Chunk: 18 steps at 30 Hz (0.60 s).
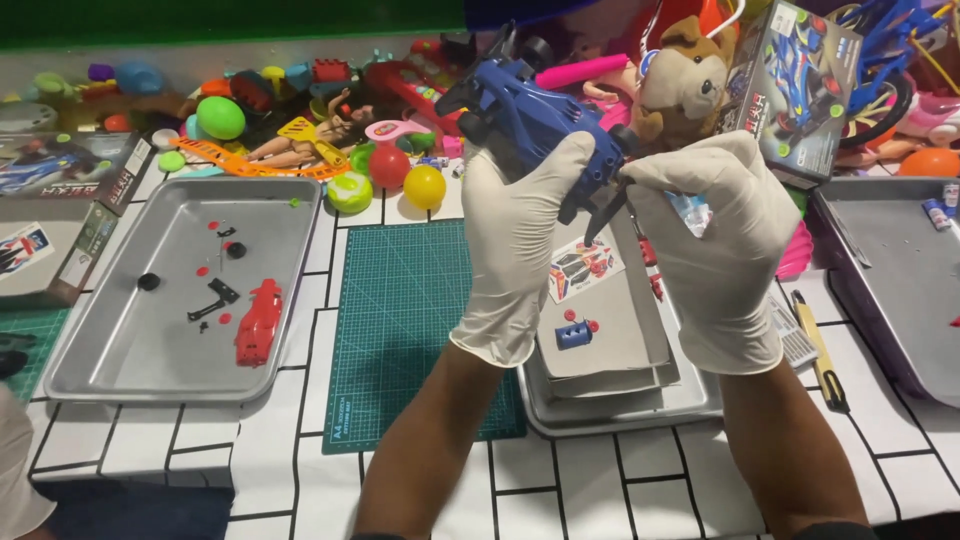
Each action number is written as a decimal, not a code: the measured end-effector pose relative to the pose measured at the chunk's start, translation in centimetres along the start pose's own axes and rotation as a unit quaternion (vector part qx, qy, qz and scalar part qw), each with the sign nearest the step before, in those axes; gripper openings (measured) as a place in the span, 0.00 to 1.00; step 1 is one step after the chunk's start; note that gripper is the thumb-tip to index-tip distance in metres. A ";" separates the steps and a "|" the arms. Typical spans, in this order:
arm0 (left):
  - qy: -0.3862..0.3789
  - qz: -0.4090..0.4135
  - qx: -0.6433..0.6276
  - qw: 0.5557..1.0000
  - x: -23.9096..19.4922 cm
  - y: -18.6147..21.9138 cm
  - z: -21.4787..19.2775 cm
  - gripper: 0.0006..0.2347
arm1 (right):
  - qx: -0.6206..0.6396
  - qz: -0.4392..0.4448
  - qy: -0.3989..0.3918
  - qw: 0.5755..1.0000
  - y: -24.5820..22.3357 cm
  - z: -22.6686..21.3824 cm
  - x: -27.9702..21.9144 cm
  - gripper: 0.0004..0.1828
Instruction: Assembling a toy car by attaching wheels, chassis components, and applying decorative stickers.
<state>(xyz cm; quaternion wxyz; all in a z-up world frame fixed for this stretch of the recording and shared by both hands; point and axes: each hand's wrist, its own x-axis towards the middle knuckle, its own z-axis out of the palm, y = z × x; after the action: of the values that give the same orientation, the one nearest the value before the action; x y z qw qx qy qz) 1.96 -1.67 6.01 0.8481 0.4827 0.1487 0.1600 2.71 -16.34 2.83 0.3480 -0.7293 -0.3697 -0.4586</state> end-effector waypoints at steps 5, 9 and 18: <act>-0.033 0.055 -0.082 0.995 0.4 -1.4 -0.3 0.17 | 0.001 -0.011 -0.001 1.000 0.2 0.3 0.2 0.15; -0.021 0.052 -0.098 0.994 -0.2 -1.0 -0.2 0.19 | 0.019 -0.003 -0.011 1.000 0.6 0.4 0.1 0.14; -0.039 0.063 -0.126 0.989 1.5 -4.1 0.3 0.16 | -0.002 -0.042 -0.022 0.999 2.0 0.6 -0.7 0.13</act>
<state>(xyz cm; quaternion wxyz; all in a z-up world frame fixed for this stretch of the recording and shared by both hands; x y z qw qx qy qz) 3.94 -3.25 2.42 0.8956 0.3859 0.0633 0.2119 4.47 -17.01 1.61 0.3189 -0.7237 -0.4071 -0.4570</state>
